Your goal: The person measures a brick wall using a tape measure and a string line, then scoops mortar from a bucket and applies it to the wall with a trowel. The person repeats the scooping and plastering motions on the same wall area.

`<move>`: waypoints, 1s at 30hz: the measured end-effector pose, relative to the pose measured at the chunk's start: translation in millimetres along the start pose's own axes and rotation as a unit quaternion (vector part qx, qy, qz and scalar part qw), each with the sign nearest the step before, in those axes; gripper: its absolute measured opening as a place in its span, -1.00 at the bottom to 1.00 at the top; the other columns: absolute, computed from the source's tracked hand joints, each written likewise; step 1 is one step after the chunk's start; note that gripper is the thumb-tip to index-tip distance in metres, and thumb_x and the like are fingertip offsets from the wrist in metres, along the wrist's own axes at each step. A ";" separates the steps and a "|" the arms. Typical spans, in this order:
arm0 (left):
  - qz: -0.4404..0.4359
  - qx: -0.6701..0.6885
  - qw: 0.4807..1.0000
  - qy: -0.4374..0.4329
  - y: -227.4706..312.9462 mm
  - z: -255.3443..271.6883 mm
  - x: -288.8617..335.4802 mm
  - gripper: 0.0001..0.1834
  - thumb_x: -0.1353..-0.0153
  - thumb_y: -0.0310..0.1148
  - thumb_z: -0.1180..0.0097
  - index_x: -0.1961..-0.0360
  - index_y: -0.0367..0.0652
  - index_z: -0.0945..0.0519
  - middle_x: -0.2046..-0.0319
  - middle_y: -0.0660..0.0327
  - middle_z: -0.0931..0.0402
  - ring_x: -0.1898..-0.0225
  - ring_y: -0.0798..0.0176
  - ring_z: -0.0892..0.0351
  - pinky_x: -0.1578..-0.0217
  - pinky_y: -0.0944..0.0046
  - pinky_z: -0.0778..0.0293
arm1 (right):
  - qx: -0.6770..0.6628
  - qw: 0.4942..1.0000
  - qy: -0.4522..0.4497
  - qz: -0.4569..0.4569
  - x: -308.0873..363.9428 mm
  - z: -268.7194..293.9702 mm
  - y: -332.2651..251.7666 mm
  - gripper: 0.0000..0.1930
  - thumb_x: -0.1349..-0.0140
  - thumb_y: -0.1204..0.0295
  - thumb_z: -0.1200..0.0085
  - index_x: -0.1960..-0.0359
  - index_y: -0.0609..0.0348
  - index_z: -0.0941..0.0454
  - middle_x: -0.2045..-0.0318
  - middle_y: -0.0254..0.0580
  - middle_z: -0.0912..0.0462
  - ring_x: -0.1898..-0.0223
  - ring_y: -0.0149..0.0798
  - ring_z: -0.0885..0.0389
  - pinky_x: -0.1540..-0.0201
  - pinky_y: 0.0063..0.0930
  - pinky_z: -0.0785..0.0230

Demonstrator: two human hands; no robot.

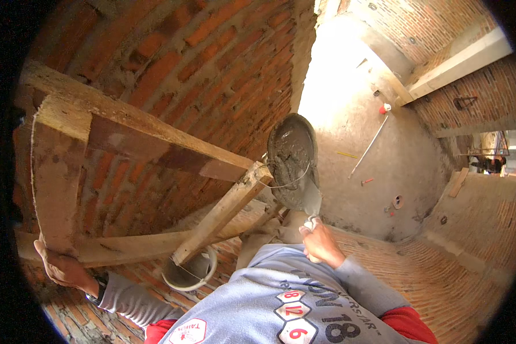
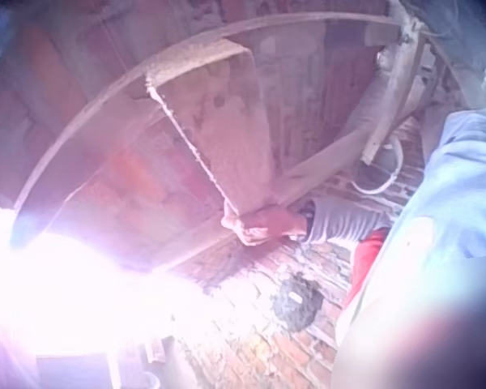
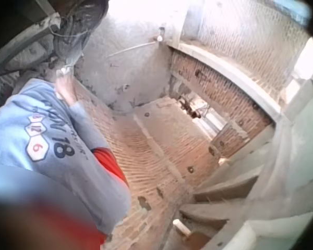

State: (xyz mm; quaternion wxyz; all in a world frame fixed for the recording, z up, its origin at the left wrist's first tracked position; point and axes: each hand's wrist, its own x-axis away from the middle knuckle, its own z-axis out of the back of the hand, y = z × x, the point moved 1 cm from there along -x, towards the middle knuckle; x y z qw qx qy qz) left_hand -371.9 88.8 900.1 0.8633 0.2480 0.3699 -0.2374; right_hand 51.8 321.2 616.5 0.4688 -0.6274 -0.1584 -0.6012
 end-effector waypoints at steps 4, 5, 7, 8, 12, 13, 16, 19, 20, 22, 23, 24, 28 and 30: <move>-0.019 -0.055 0.998 0.033 -10.6 5.2 8.1 -0.35 -0.55 0.01 0.35 -0.05 -0.31 -0.68 0.02 0.03 -0.71 0.02 0.08 -0.66 -0.09 0.15 -0.48 | -0.135 0.989 -0.069 -0.003 -40.1 -8.0 -7.3 -0.78 -0.44 0.32 -0.13 0.15 0.19 -0.40 0.53 -0.26 -0.55 0.72 -0.32 -0.52 0.76 -0.28 -0.39; -0.048 -0.087 0.995 0.030 -18.5 7.0 8.3 -0.37 -0.55 -0.03 0.36 -0.02 -0.32 -0.67 0.09 0.05 -0.70 0.08 0.13 -0.64 -0.04 0.18 -0.48 | -0.158 0.983 -0.094 0.005 -49.8 -8.0 -7.6 -0.80 -0.45 0.33 -0.12 0.13 0.16 -0.40 0.53 -0.28 -0.53 0.73 -0.33 -0.49 0.76 -0.30 -0.38; -0.038 -0.113 0.991 0.059 -41.1 13.6 5.6 -0.41 -0.54 -0.10 0.36 0.01 -0.32 -0.66 0.14 0.08 -0.70 0.13 0.17 -0.63 0.00 0.21 -0.49 | -0.204 0.973 -0.108 -0.003 -67.9 -2.0 -6.4 -0.84 -0.47 0.34 -0.10 0.09 0.08 -0.40 0.53 -0.32 -0.49 0.74 -0.36 -0.44 0.76 -0.35 -0.36; -0.076 -0.133 0.986 0.066 -53.6 15.0 -0.8 -0.44 -0.54 -0.13 0.35 0.01 -0.31 -0.66 0.14 0.09 -0.70 0.13 0.17 -0.63 0.00 0.22 -0.50 | -0.219 0.967 -0.129 -0.015 -74.4 -0.1 -4.1 -0.84 -0.47 0.35 -0.11 0.09 0.06 -0.40 0.54 -0.35 -0.47 0.74 -0.39 -0.41 0.75 -0.37 -0.34; -0.225 -0.234 0.944 0.060 -82.1 20.2 -7.4 -0.51 -0.54 -0.28 0.28 -0.10 -0.37 -0.66 -0.09 0.01 -0.70 0.02 0.11 -0.69 -0.10 0.22 -0.52 | -0.224 0.954 -0.186 0.071 -91.8 2.2 4.4 -0.87 -0.47 0.37 -0.08 0.10 0.05 -0.39 0.54 -0.36 -0.45 0.73 -0.40 -0.37 0.72 -0.40 -0.32; -0.256 -0.255 0.928 0.087 -80.4 19.3 -2.6 -0.50 -0.55 -0.26 0.27 -0.11 -0.37 -0.66 -0.10 0.01 -0.70 0.02 0.11 -0.70 -0.10 0.22 -0.52 | -0.227 0.957 -0.173 0.045 -91.4 4.8 9.7 -0.86 -0.46 0.37 -0.09 0.10 0.06 -0.40 0.54 -0.35 -0.46 0.73 -0.39 -0.38 0.72 -0.38 -0.31; -0.081 -0.128 0.987 0.049 -60.8 10.1 5.3 -0.45 -0.55 -0.19 0.28 -0.13 -0.37 -0.68 -0.08 0.05 -0.72 0.05 0.16 -0.70 -0.07 0.23 -0.52 | -0.266 0.945 -0.183 0.046 -84.6 9.5 24.7 -0.85 -0.40 0.40 -0.12 0.10 0.06 -0.41 0.56 -0.31 -0.47 0.74 -0.37 -0.38 0.72 -0.35 -0.31; 0.038 -0.022 0.998 0.036 -24.1 0.4 8.9 -0.40 -0.55 -0.12 0.30 -0.10 -0.35 -0.71 -0.02 0.10 -0.74 0.05 0.23 -0.68 -0.05 0.25 -0.52 | -0.262 0.944 -0.198 0.027 -76.4 14.0 40.4 -0.83 -0.34 0.44 -0.11 0.10 0.06 -0.40 0.57 -0.30 -0.46 0.74 -0.36 -0.39 0.72 -0.34 -0.30; 0.055 0.007 0.998 0.029 -12.3 -1.8 8.1 -0.38 -0.55 -0.10 0.30 -0.09 -0.35 -0.72 0.01 0.12 -0.75 0.04 0.24 -0.67 -0.05 0.26 -0.51 | -0.282 0.936 -0.209 0.028 -76.2 15.1 43.1 -0.85 -0.29 0.48 -0.10 0.15 0.07 -0.41 0.60 -0.29 -0.46 0.74 -0.35 -0.39 0.71 -0.35 -0.30; 0.043 0.045 0.998 0.014 7.2 -3.5 6.3 -0.36 -0.55 -0.06 0.31 -0.04 -0.34 -0.74 0.08 0.14 -0.76 0.05 0.26 -0.66 -0.04 0.27 -0.51 | -0.252 0.948 -0.192 0.038 -75.3 17.3 48.3 -0.86 -0.27 0.47 -0.11 0.19 0.08 -0.42 0.60 -0.28 -0.46 0.73 -0.34 -0.40 0.71 -0.35 -0.30; 0.052 0.051 0.997 0.020 13.5 -4.8 4.1 -0.35 -0.54 -0.05 0.31 -0.03 -0.32 -0.75 0.10 0.16 -0.76 0.06 0.26 -0.65 -0.03 0.27 -0.51 | -0.251 0.947 -0.187 0.076 -77.0 18.5 47.5 -0.86 -0.26 0.47 -0.11 0.21 0.08 -0.42 0.60 -0.28 -0.46 0.73 -0.33 -0.40 0.71 -0.36 -0.29; 0.047 0.053 0.997 0.027 18.2 -5.6 3.0 -0.35 -0.54 -0.03 0.32 -0.02 -0.29 -0.76 0.13 0.17 -0.76 0.07 0.26 -0.65 -0.03 0.28 -0.50 | -0.242 0.950 -0.188 0.050 -76.4 17.3 49.7 -0.86 -0.24 0.46 -0.11 0.22 0.08 -0.42 0.61 -0.27 -0.46 0.73 -0.33 -0.40 0.71 -0.36 -0.29; 0.056 0.023 0.998 0.027 23.4 -5.6 5.8 -0.35 -0.55 0.04 0.30 0.05 -0.17 -0.80 0.21 0.19 -0.75 0.11 0.25 -0.65 0.01 0.25 -0.49 | -0.259 0.941 -0.214 0.029 -76.9 13.2 54.3 -0.86 -0.22 0.44 -0.11 0.25 0.10 -0.42 0.62 -0.24 -0.46 0.74 -0.32 -0.40 0.72 -0.36 -0.27; 0.066 -0.007 0.997 0.025 22.9 -5.0 6.9 -0.35 -0.57 0.06 0.29 0.09 -0.16 -0.80 0.21 0.16 -0.75 0.13 0.22 -0.66 0.03 0.21 -0.49 | -0.275 0.933 -0.230 0.032 -77.5 11.2 57.4 -0.87 -0.22 0.43 -0.10 0.25 0.10 -0.42 0.62 -0.23 -0.46 0.74 -0.32 -0.39 0.73 -0.36 -0.26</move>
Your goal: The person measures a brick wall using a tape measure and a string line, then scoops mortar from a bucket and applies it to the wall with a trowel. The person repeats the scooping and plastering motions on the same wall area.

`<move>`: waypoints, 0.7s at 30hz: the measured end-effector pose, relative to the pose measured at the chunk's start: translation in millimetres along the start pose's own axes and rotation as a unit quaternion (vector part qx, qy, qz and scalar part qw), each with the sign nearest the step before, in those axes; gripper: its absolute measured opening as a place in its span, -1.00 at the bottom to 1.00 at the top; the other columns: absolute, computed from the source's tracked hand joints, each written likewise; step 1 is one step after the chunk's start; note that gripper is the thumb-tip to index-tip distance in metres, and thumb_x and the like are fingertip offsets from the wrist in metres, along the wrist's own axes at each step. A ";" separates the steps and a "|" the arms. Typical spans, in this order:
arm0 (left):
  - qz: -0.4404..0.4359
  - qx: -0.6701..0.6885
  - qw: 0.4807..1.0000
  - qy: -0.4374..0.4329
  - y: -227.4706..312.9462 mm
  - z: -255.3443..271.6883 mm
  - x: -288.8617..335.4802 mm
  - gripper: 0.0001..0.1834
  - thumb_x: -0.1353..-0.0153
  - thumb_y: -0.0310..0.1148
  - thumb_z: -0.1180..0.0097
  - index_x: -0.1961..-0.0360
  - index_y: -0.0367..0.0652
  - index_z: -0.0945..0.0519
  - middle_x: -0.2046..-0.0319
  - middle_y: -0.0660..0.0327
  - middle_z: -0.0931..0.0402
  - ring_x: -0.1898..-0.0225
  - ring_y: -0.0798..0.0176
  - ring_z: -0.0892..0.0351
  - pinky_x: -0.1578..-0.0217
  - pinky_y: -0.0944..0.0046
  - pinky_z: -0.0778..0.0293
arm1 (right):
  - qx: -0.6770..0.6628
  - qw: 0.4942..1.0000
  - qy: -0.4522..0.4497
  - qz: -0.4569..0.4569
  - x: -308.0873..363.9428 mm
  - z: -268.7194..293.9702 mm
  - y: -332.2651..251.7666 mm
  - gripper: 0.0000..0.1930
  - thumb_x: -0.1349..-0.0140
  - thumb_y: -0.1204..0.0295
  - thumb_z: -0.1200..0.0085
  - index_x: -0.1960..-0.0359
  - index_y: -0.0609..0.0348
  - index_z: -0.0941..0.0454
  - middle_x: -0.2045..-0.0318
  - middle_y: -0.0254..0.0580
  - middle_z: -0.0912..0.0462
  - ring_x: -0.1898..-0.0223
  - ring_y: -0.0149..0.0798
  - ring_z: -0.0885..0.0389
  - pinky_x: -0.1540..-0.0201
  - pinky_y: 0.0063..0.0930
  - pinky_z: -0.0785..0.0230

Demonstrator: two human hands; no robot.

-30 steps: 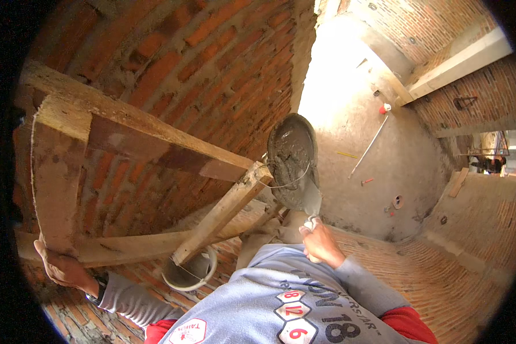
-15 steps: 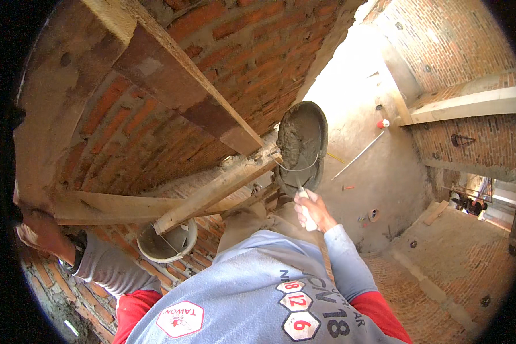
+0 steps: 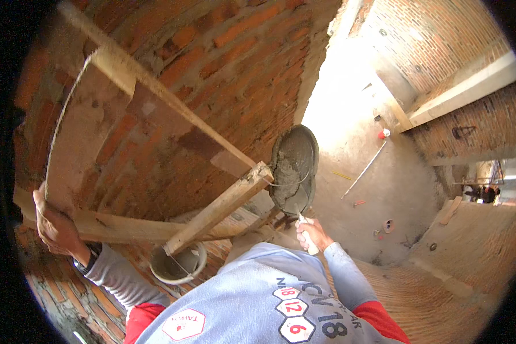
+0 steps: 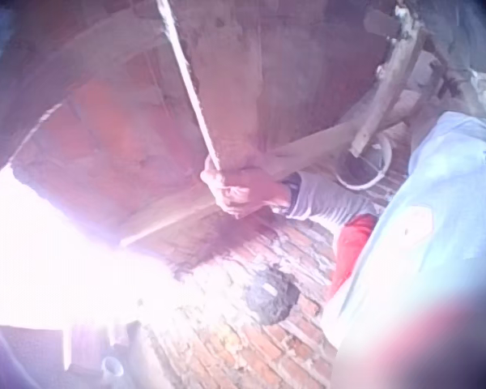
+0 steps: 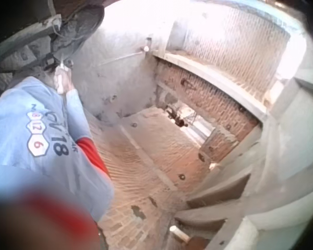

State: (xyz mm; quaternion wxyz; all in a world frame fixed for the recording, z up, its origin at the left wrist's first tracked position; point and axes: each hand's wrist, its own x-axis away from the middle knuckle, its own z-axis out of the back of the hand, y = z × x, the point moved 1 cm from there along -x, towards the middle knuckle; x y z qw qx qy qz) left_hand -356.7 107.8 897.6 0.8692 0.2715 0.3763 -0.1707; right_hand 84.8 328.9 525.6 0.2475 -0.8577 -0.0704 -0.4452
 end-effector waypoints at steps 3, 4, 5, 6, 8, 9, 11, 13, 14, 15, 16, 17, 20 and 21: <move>-0.027 0.018 0.999 -0.014 0.1 -0.5 -3.2 -0.35 -0.58 0.06 0.28 0.12 -0.17 -0.80 0.22 0.14 -0.75 0.15 0.18 -0.66 0.04 0.19 -0.49 | -0.019 0.999 -0.017 0.022 0.9 3.4 6.2 -0.89 -0.24 0.44 -0.08 0.26 0.11 -0.42 0.63 -0.24 -0.45 0.74 -0.32 -0.39 0.73 -0.36 -0.26; -0.001 0.055 0.998 -0.032 -0.6 -1.7 -5.3 -0.34 -0.58 0.08 0.26 0.13 -0.20 -0.80 0.22 0.12 -0.76 0.17 0.13 -0.66 0.05 0.15 -0.49 | -0.016 0.999 -0.024 0.025 2.6 5.0 9.0 -0.90 -0.25 0.44 -0.07 0.26 0.11 -0.42 0.63 -0.25 -0.45 0.74 -0.33 -0.40 0.73 -0.36 -0.26; -0.030 0.037 0.998 -0.032 -0.4 -1.9 -6.8 -0.34 -0.58 0.08 0.25 0.14 -0.20 -0.79 0.23 0.10 -0.75 0.19 0.12 -0.66 0.06 0.14 -0.49 | -0.010 0.999 -0.031 0.039 3.6 7.0 10.1 -0.90 -0.27 0.44 -0.07 0.26 0.11 -0.42 0.63 -0.25 -0.45 0.74 -0.33 -0.40 0.74 -0.37 -0.26; -0.065 0.024 0.997 -0.028 -0.1 -1.9 -8.7 -0.35 -0.57 0.08 0.24 0.15 -0.21 -0.79 0.25 0.08 -0.75 0.21 0.10 -0.66 0.08 0.12 -0.50 | -0.020 0.998 -0.036 0.040 6.3 8.2 13.1 -0.91 -0.29 0.44 -0.06 0.26 0.11 -0.42 0.64 -0.25 -0.44 0.74 -0.33 -0.40 0.74 -0.37 -0.26; -0.073 0.012 0.997 -0.023 -0.9 -0.7 -10.0 -0.36 -0.57 0.07 0.20 0.16 -0.22 -0.78 0.29 0.04 -0.74 0.25 0.06 -0.65 0.11 0.10 -0.50 | -0.018 0.998 -0.049 0.045 11.3 11.3 16.7 -0.94 -0.32 0.45 -0.04 0.27 0.11 -0.42 0.65 -0.26 -0.44 0.75 -0.34 -0.41 0.74 -0.39 -0.27; -0.047 0.014 0.998 -0.037 -1.5 0.4 -8.3 -0.38 -0.57 0.07 0.18 0.17 -0.23 -0.78 0.31 0.02 -0.73 0.27 0.05 -0.65 0.12 0.09 -0.50 | -0.006 0.999 -0.044 0.029 13.7 13.5 18.7 -0.95 -0.34 0.46 -0.03 0.27 0.11 -0.43 0.65 -0.25 -0.44 0.75 -0.34 -0.41 0.74 -0.39 -0.28; -0.021 0.020 0.998 -0.059 0.6 1.4 -4.9 -0.40 -0.56 0.06 0.14 0.19 -0.23 -0.77 0.35 -0.01 -0.72 0.31 0.02 -0.64 0.14 0.07 -0.50 | 0.003 0.999 -0.035 0.019 18.0 21.6 20.1 -0.95 -0.34 0.46 -0.04 0.30 0.11 -0.44 0.66 -0.25 -0.45 0.75 -0.34 -0.42 0.74 -0.40 -0.28; -0.029 0.022 0.996 -0.079 7.7 2.2 -4.8 -0.41 -0.55 0.05 0.11 0.21 -0.24 -0.77 0.38 -0.03 -0.70 0.34 0.02 -0.63 0.16 0.04 -0.50 | 0.044 0.998 -0.039 -0.004 23.1 32.2 22.1 -0.93 -0.34 0.43 -0.05 0.32 0.11 -0.45 0.66 -0.26 -0.46 0.73 -0.34 -0.43 0.72 -0.40 -0.29; -0.001 0.019 0.994 -0.106 11.8 4.1 -6.4 -0.50 -0.52 -0.03 0.01 0.19 -0.26 -0.76 0.31 -0.03 -0.71 0.29 -0.02 -0.64 0.11 0.03 -0.50 | 0.033 0.998 -0.059 -0.008 27.6 38.4 24.0 -0.92 -0.33 0.43 -0.05 0.31 0.12 -0.46 0.65 -0.26 -0.46 0.71 -0.35 -0.43 0.69 -0.40 -0.28; -0.041 0.039 0.991 -0.122 18.3 4.4 -11.3 -0.54 -0.50 -0.06 -0.03 0.19 -0.27 -0.75 0.29 -0.03 -0.71 0.26 -0.03 -0.65 0.09 0.04 -0.49 | 0.032 0.997 -0.066 -0.027 34.1 46.1 26.4 -0.92 -0.33 0.42 -0.06 0.30 0.13 -0.47 0.63 -0.26 -0.46 0.70 -0.35 -0.43 0.66 -0.40 -0.27; -0.080 0.056 0.985 -0.141 25.5 6.3 -19.3 -0.58 -0.48 -0.10 -0.07 0.18 -0.28 -0.74 0.26 -0.04 -0.71 0.23 -0.04 -0.65 0.07 0.04 -0.49 | 0.027 0.997 -0.069 -0.023 42.5 53.2 29.4 -0.92 -0.32 0.42 -0.06 0.29 0.13 -0.47 0.63 -0.25 -0.47 0.68 -0.34 -0.43 0.64 -0.38 -0.27; -0.104 0.043 0.980 -0.167 31.6 7.1 -25.3 -0.61 -0.46 -0.13 -0.11 0.17 -0.29 -0.73 0.24 -0.04 -0.70 0.20 -0.05 -0.66 0.04 0.05 -0.49 | 0.026 0.997 -0.071 -0.028 51.8 60.0 34.8 -0.92 -0.31 0.42 -0.07 0.28 0.14 -0.47 0.62 -0.24 -0.47 0.67 -0.33 -0.43 0.63 -0.37 -0.26; -0.263 -0.035 0.951 -0.162 53.6 14.3 -58.8 -0.77 -0.30 -0.34 -0.27 0.10 -0.24 -0.67 0.13 0.01 -0.65 0.01 -0.09 -0.62 -0.08 0.00 -0.47 | -0.024 0.997 -0.057 -0.045 93.0 73.3 44.2 -0.90 -0.27 0.43 -0.08 0.26 0.17 -0.47 0.60 -0.21 -0.46 0.65 -0.28 -0.41 0.59 -0.33 -0.24; -0.286 -0.015 0.943 -0.166 60.2 11.6 -70.6 -0.75 -0.25 -0.35 -0.32 0.11 -0.23 -0.67 0.11 0.03 -0.63 -0.01 -0.09 -0.60 -0.09 0.01 -0.47 | -0.047 0.996 -0.034 -0.060 108.0 72.8 47.4 -0.89 -0.25 0.44 -0.08 0.25 0.18 -0.47 0.59 -0.19 -0.46 0.64 -0.27 -0.41 0.59 -0.31 -0.23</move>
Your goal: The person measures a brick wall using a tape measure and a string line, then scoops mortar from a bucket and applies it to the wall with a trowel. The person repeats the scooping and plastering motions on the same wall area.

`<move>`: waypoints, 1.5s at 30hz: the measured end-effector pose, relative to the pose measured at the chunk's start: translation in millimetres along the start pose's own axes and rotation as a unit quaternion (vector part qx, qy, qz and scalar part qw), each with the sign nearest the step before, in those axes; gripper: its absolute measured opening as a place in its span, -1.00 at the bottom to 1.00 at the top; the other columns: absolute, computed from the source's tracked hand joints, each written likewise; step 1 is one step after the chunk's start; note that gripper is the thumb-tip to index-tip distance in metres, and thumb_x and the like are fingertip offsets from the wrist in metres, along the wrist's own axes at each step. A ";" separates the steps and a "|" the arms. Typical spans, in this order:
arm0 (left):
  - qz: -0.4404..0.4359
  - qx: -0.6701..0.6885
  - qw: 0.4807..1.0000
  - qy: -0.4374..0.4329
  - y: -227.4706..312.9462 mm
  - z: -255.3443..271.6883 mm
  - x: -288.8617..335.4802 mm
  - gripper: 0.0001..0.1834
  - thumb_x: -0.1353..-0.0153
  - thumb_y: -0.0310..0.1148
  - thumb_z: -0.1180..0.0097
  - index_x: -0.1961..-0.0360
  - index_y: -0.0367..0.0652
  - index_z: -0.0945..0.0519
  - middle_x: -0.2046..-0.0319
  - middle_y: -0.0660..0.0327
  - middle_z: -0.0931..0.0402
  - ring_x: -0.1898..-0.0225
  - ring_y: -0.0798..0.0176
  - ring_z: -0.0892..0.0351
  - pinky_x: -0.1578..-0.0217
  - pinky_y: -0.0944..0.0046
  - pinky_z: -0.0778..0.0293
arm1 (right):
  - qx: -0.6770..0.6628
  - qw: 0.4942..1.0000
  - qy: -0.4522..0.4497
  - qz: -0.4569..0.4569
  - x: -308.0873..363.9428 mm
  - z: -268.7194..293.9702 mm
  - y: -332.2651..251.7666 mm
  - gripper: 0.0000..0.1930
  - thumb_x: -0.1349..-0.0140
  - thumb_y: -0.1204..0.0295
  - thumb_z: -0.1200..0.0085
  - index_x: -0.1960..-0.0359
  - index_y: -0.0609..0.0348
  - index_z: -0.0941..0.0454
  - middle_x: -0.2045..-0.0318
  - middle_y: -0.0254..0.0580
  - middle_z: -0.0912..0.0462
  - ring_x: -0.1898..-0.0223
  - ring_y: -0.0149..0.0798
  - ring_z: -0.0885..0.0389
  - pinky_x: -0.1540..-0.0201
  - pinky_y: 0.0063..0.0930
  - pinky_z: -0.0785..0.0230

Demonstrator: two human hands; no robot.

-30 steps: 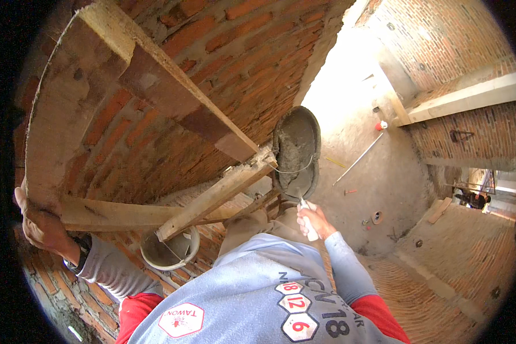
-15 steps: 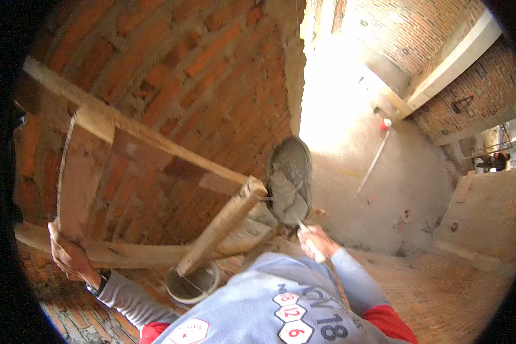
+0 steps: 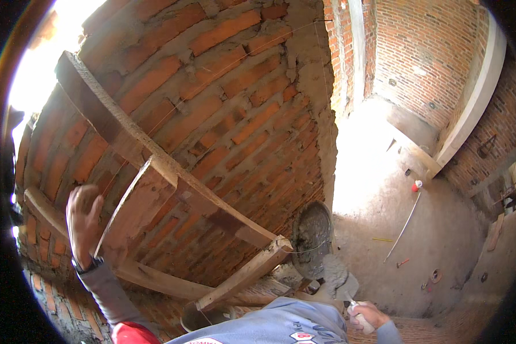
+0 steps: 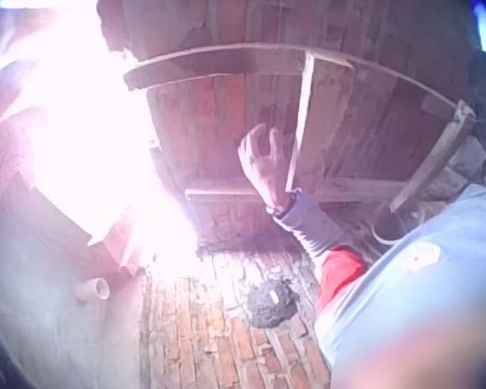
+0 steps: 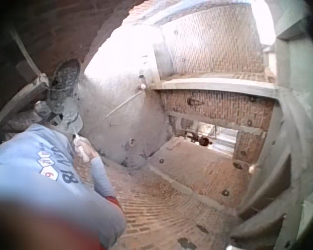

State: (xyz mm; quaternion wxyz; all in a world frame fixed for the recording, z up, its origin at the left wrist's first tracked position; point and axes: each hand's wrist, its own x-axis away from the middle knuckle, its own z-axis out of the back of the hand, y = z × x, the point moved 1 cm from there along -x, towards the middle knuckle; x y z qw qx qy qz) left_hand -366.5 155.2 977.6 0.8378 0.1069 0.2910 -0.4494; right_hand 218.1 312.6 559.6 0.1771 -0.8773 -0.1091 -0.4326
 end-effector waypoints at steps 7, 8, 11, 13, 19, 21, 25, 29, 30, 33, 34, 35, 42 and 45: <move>-0.099 -0.092 0.986 -0.097 -14.5 -47.5 -67.2 -0.58 -0.13 -0.24 -0.45 -0.01 -0.13 -0.71 -0.07 -0.02 -0.62 -0.15 -0.15 -0.57 -0.16 -0.06 -0.49 | -0.065 0.946 -0.013 0.316 22.4 -71.1 -67.4 -0.73 -0.20 0.33 0.01 0.12 0.18 -0.42 0.61 -0.13 -0.45 0.74 -0.22 -0.39 0.67 -0.24 -0.33; -0.093 -0.084 0.983 -0.132 -19.0 -54.5 -71.5 -0.56 -0.12 -0.23 -0.46 -0.02 -0.12 -0.73 -0.09 -0.03 -0.62 -0.17 -0.16 -0.56 -0.17 -0.07 -0.48 | -0.058 0.919 -0.038 0.388 18.7 -88.3 -88.9 -0.71 -0.24 0.25 -0.01 0.11 0.17 -0.41 0.61 -0.15 -0.45 0.74 -0.25 -0.39 0.67 -0.28 -0.35; -0.118 -0.120 0.981 -0.099 -28.8 -70.7 -71.4 -0.71 -0.17 -0.33 -0.38 0.06 -0.09 -0.76 -0.04 -0.04 -0.65 -0.13 -0.17 -0.57 -0.11 -0.07 -0.50 | -0.020 0.816 -0.060 0.575 15.1 -145.2 -154.8 -0.66 -0.39 0.10 0.00 0.11 0.14 -0.36 0.58 -0.21 -0.43 0.71 -0.30 -0.42 0.65 -0.33 -0.38; -0.109 -0.111 0.984 -0.083 -33.9 -76.4 -69.8 -0.76 -0.21 -0.37 -0.33 0.09 -0.10 -0.75 0.03 -0.02 -0.67 -0.07 -0.17 -0.60 -0.06 -0.06 -0.51 | -0.039 0.739 -0.055 0.670 17.1 -186.8 -196.5 -0.72 -0.49 0.18 -0.03 0.13 0.12 -0.33 0.54 -0.26 -0.41 0.69 -0.32 -0.44 0.63 -0.34 -0.42; -0.179 -0.101 0.977 0.062 -38.1 -81.0 -68.7 -0.87 -0.30 -0.43 -0.23 0.13 -0.13 -0.67 0.13 0.07 -0.71 0.06 -0.13 -0.67 0.02 -0.05 -0.54 | -0.143 0.553 0.017 0.821 -15.7 -290.3 -308.7 -0.82 -0.42 0.59 0.03 0.09 0.03 -0.28 0.54 -0.36 -0.46 0.62 -0.54 -0.45 0.64 -0.58 -0.35; -0.173 -0.090 0.978 0.075 -40.1 -81.7 -70.9 -0.86 -0.31 -0.40 -0.20 0.13 -0.12 -0.68 0.17 0.05 -0.71 0.08 -0.14 -0.67 0.03 -0.07 -0.52 | -0.180 0.499 0.097 0.842 -53.7 -315.0 -350.8 -0.85 -0.40 0.55 -0.01 0.08 0.09 -0.34 0.47 -0.32 -0.50 0.53 -0.44 -0.49 0.53 -0.47 -0.39; -0.144 -0.134 0.976 0.089 -46.8 -83.1 -72.9 -0.80 -0.29 -0.34 -0.27 0.08 -0.08 -0.68 0.14 0.06 -0.71 0.05 -0.13 -0.67 0.04 -0.06 -0.53 | -0.125 0.418 0.382 0.815 -156.9 -369.2 -424.4 -0.83 -0.36 0.48 -0.09 0.06 0.19 -0.47 0.33 -0.24 -0.58 0.36 -0.23 -0.59 0.30 -0.25 -0.47; -0.143 -0.134 0.979 0.059 -52.4 -86.8 -67.9 -0.78 -0.29 -0.29 -0.27 0.08 -0.06 -0.71 0.14 0.03 -0.72 0.11 -0.13 -0.68 0.10 -0.06 -0.54 | 0.197 0.406 0.282 0.847 -242.2 -391.9 -385.7 -0.71 -0.32 0.41 -0.18 -0.04 0.17 -0.59 0.27 -0.21 -0.68 0.31 -0.13 -0.64 0.23 -0.14 -0.49; -0.140 -0.134 0.979 0.059 -52.9 -87.2 -67.3 -0.79 -0.28 -0.29 -0.27 0.09 -0.07 -0.72 0.15 0.03 -0.72 0.13 -0.13 -0.69 0.12 -0.06 -0.55 | 0.241 0.316 0.265 0.879 -248.7 -392.1 -361.9 -0.71 -0.31 0.40 -0.18 -0.04 0.15 -0.61 0.28 -0.21 -0.70 0.31 -0.11 -0.65 0.23 -0.13 -0.50; -0.130 -0.100 0.986 0.033 -50.9 -91.4 -71.0 -0.81 -0.28 -0.31 -0.27 0.13 -0.09 -0.74 0.20 0.00 -0.73 0.17 -0.12 -0.70 0.16 -0.03 -0.57 | 0.234 0.437 0.149 0.855 -238.9 -383.4 -337.3 -0.83 -0.36 0.39 -0.12 0.08 0.13 -0.55 0.36 -0.21 -0.66 0.40 -0.12 -0.63 0.29 -0.12 -0.52; -0.123 -0.097 0.987 0.019 -49.4 -91.8 -71.8 -0.82 -0.28 -0.32 -0.27 0.14 -0.10 -0.74 0.21 0.00 -0.73 0.19 -0.11 -0.71 0.17 -0.02 -0.58 | 0.196 0.522 0.086 0.826 -228.6 -384.5 -333.0 -0.88 -0.38 0.39 -0.09 0.13 0.13 -0.51 0.39 -0.20 -0.63 0.45 -0.13 -0.61 0.33 -0.12 -0.53; -0.141 -0.089 0.986 0.014 -47.1 -91.4 -71.8 -0.83 -0.27 -0.32 -0.28 0.15 -0.10 -0.74 0.23 0.00 -0.73 0.20 -0.10 -0.71 0.17 -0.01 -0.58 | 0.167 0.599 0.068 0.780 -216.6 -389.7 -339.1 -0.89 -0.40 0.40 -0.06 0.14 0.13 -0.48 0.37 -0.21 -0.60 0.43 -0.15 -0.60 0.31 -0.12 -0.54; -0.111 -0.041 0.993 -0.021 -37.1 -88.2 -71.3 -0.86 -0.19 -0.34 -0.35 0.24 -0.09 -0.75 0.23 0.08 -0.73 0.14 -0.10 -0.68 0.02 -0.02 -0.50 | -0.223 0.808 -0.201 0.506 -148.6 -445.3 -391.4 -0.89 -0.40 0.39 0.01 0.18 0.08 -0.32 0.44 -0.20 -0.47 0.58 -0.20 -0.50 0.57 -0.08 -0.50; -0.135 -0.053 0.989 -0.006 -35.7 -88.2 -72.9 -0.86 -0.16 -0.35 -0.35 0.26 -0.08 -0.75 0.23 0.08 -0.73 0.12 -0.09 -0.68 0.00 -0.02 -0.49 | -0.216 0.805 -0.190 0.519 -141.7 -462.6 -389.0 -0.87 -0.40 0.41 0.03 0.13 0.07 -0.30 0.43 -0.19 -0.47 0.60 -0.22 -0.49 0.60 -0.10 -0.51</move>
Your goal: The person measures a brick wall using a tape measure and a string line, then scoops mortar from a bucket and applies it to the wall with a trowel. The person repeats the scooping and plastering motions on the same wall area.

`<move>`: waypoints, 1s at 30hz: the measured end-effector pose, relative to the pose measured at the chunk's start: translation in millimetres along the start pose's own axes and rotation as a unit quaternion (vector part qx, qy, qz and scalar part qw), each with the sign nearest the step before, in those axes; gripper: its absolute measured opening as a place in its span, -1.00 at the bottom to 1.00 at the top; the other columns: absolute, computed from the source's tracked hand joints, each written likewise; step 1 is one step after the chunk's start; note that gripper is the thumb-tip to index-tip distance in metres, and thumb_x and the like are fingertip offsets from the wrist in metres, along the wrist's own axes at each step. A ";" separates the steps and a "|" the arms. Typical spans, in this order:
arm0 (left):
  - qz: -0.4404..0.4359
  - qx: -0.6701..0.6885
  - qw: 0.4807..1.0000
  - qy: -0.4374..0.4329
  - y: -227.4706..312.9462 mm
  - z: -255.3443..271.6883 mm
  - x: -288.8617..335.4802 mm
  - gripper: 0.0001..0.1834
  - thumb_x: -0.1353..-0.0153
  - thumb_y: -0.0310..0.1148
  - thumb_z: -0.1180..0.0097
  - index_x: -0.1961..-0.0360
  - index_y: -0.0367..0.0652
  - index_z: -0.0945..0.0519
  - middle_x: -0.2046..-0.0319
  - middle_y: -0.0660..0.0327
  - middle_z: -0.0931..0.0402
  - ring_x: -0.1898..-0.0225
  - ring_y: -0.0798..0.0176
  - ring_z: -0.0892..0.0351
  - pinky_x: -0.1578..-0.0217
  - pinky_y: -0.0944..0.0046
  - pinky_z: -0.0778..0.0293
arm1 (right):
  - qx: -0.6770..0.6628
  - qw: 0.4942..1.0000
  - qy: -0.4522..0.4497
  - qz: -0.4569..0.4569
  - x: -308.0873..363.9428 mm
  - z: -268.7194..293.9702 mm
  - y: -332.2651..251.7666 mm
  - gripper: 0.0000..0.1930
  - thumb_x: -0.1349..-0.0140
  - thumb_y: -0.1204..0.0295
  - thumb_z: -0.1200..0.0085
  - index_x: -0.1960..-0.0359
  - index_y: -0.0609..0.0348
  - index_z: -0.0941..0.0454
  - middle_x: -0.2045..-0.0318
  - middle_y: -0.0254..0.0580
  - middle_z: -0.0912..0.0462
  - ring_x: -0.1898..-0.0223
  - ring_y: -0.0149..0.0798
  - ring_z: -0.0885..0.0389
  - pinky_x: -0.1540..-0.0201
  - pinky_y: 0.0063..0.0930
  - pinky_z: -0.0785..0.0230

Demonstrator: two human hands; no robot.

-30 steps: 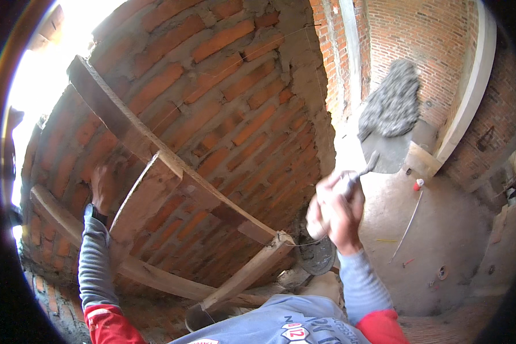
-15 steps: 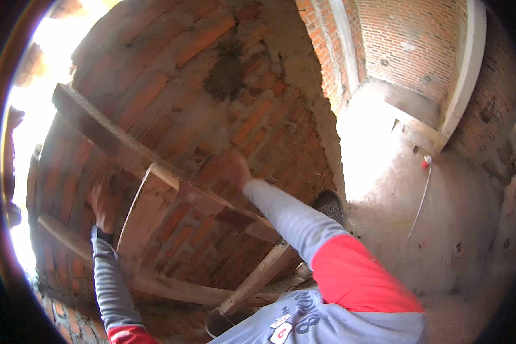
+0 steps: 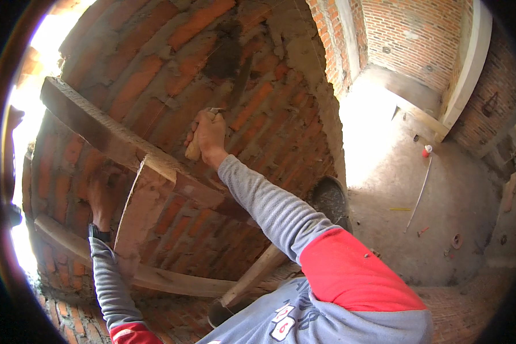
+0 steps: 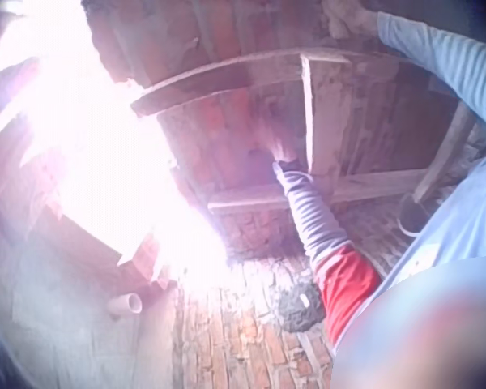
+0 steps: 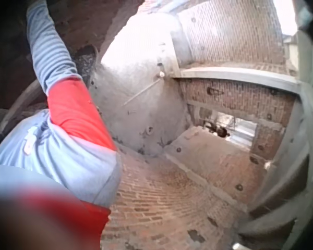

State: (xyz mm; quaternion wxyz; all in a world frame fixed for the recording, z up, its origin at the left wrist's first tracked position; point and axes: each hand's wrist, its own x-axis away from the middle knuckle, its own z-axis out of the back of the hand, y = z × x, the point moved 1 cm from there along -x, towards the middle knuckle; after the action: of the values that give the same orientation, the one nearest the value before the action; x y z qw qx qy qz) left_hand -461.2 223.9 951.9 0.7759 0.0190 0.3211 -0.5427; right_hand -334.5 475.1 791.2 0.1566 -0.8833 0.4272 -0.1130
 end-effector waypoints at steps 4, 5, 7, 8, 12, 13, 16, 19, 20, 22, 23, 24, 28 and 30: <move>-0.046 -0.021 0.998 0.024 0.7 2.4 2.1 -0.90 -0.15 -0.36 -0.32 0.31 -0.06 -0.75 0.25 0.05 -0.71 0.11 -0.10 -0.66 0.01 -0.04 -0.47 | 0.024 0.999 0.026 0.037 -2.4 2.7 11.7 -0.88 -0.39 0.42 0.00 0.14 0.10 -0.33 0.47 -0.19 -0.46 0.62 -0.23 -0.48 0.61 -0.21 -0.50; -0.034 -0.021 0.999 0.015 0.3 2.7 2.9 -0.91 -0.16 -0.36 -0.31 0.31 -0.07 -0.74 0.26 0.05 -0.71 0.12 -0.10 -0.65 0.01 -0.04 -0.47 | 0.045 0.998 0.012 0.049 -4.2 5.3 15.2 -0.88 -0.41 0.40 0.00 0.16 0.11 -0.33 0.49 -0.20 -0.47 0.64 -0.23 -0.49 0.62 -0.21 -0.48; -0.030 -0.013 0.999 0.004 -0.9 3.3 3.8 -0.93 -0.18 -0.37 -0.28 0.32 -0.08 -0.74 0.27 0.06 -0.70 0.14 -0.11 -0.64 0.02 -0.04 -0.46 | 0.089 0.994 -0.005 0.054 -7.1 10.3 23.5 -0.84 -0.47 0.36 -0.01 0.20 0.13 -0.33 0.53 -0.22 -0.48 0.67 -0.23 -0.50 0.63 -0.22 -0.45; -0.022 -0.029 0.999 0.006 -1.9 3.5 3.9 -0.92 -0.20 -0.37 -0.27 0.31 -0.09 -0.74 0.27 0.06 -0.70 0.14 -0.11 -0.64 0.01 -0.04 -0.45 | 0.094 0.993 -0.014 0.063 -8.1 11.4 27.6 -0.83 -0.47 0.35 -0.02 0.21 0.14 -0.34 0.53 -0.21 -0.49 0.68 -0.23 -0.50 0.63 -0.23 -0.45; -0.026 -0.035 0.999 0.028 -5.9 1.8 5.0 -0.90 -0.24 -0.38 -0.24 0.26 -0.11 -0.72 0.25 0.08 -0.71 0.15 -0.11 -0.64 -0.03 -0.05 -0.42 | 0.125 0.992 0.009 0.025 -7.7 6.8 42.4 -0.82 -0.43 0.35 -0.09 0.27 0.17 -0.40 0.54 -0.24 -0.51 0.66 -0.28 -0.48 0.64 -0.29 -0.41; -0.016 -0.026 0.999 0.029 -7.0 1.3 5.4 -0.89 -0.25 -0.37 -0.23 0.25 -0.12 -0.72 0.24 0.08 -0.71 0.14 -0.11 -0.64 -0.04 -0.05 -0.42 | 0.132 0.991 0.011 0.013 -6.8 4.3 44.1 -0.82 -0.41 0.36 -0.10 0.29 0.18 -0.42 0.55 -0.26 -0.52 0.65 -0.30 -0.47 0.64 -0.31 -0.39; 0.015 0.004 0.999 0.038 -8.9 0.5 5.9 -0.89 -0.25 -0.38 -0.22 0.23 -0.10 -0.72 0.20 0.07 -0.72 0.11 -0.10 -0.65 -0.09 -0.06 -0.39 | 0.108 0.994 -0.027 0.008 -4.4 -0.7 42.1 -0.82 -0.41 0.36 -0.13 0.29 0.13 -0.40 0.55 -0.26 -0.50 0.66 -0.30 -0.47 0.66 -0.28 -0.34; 0.038 -0.042 0.998 -0.019 -9.9 3.2 4.1 -0.85 -0.33 -0.29 -0.21 0.15 -0.08 -0.70 0.02 0.00 -0.70 -0.12 -0.15 -0.59 -0.30 -0.14 -0.27 | 0.068 0.992 -0.095 -0.043 -4.7 1.5 36.9 -0.80 -0.45 0.29 -0.09 0.28 0.06 -0.37 0.58 -0.27 -0.45 0.66 -0.29 -0.43 0.61 -0.27 -0.36; 0.037 -0.036 0.998 -0.023 -9.4 4.4 3.3 -0.85 -0.33 -0.30 -0.21 0.15 -0.07 -0.70 0.01 0.00 -0.69 -0.13 -0.16 -0.58 -0.31 -0.13 -0.26 | 0.012 0.990 -0.115 -0.080 -5.5 3.4 36.0 -0.78 -0.44 0.28 -0.10 0.29 0.08 -0.38 0.58 -0.24 -0.45 0.64 -0.24 -0.45 0.58 -0.21 -0.36; 0.040 -0.029 0.998 -0.029 -7.8 6.3 2.3 -0.86 -0.32 -0.32 -0.21 0.15 -0.06 -0.70 -0.01 0.00 -0.69 -0.16 -0.17 -0.57 -0.35 -0.12 -0.24 | -0.070 0.976 -0.144 -0.146 -7.6 8.3 36.7 -0.75 -0.42 0.26 -0.11 0.32 0.12 -0.38 0.57 -0.18 -0.46 0.60 -0.15 -0.48 0.51 -0.09 -0.37; 0.036 -0.021 0.999 -0.018 -6.8 7.4 2.1 -0.87 -0.32 -0.33 -0.21 0.15 -0.06 -0.70 -0.02 0.00 -0.69 -0.17 -0.17 -0.56 -0.35 -0.11 -0.23 | -0.087 0.972 -0.159 -0.149 -9.6 10.5 37.3 -0.75 -0.42 0.25 -0.10 0.33 0.11 -0.39 0.56 -0.18 -0.45 0.60 -0.14 -0.47 0.48 -0.07 -0.38; 0.034 -0.014 0.999 -0.012 -6.0 8.2 2.0 -0.87 -0.31 -0.35 -0.22 0.15 -0.06 -0.70 -0.03 0.00 -0.68 -0.18 -0.18 -0.56 -0.35 -0.11 -0.23 | -0.105 0.965 -0.168 -0.169 -11.1 12.5 39.0 -0.75 -0.42 0.24 -0.09 0.34 0.09 -0.39 0.56 -0.19 -0.44 0.59 -0.14 -0.46 0.44 -0.06 -0.39; 0.023 -0.002 0.999 0.023 -4.0 9.2 3.2 -0.91 -0.28 -0.41 -0.23 0.20 -0.07 -0.71 0.03 0.03 -0.71 -0.13 -0.13 -0.60 -0.30 -0.12 -0.28 | -0.159 0.961 -0.123 -0.191 -13.1 19.4 41.2 -0.78 -0.41 0.26 -0.06 0.35 0.05 -0.37 0.55 -0.19 -0.43 0.58 -0.14 -0.43 0.38 -0.03 -0.41; 0.071 0.032 0.997 -0.012 -4.8 8.3 3.2 -0.92 -0.27 -0.41 -0.27 0.22 -0.07 -0.72 0.11 0.06 -0.74 -0.03 -0.10 -0.65 -0.25 -0.10 -0.33 | -0.187 0.961 -0.146 -0.143 -7.9 21.6 31.0 -0.81 -0.38 0.31 -0.05 0.36 0.04 -0.36 0.55 -0.21 -0.44 0.58 -0.16 -0.43 0.39 -0.04 -0.43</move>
State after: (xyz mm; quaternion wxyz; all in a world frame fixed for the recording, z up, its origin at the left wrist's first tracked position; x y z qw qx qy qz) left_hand -460.7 216.2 958.4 0.8152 0.0598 0.2917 -0.4967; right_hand -354.5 467.1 759.1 0.0311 -0.9557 0.2821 0.0779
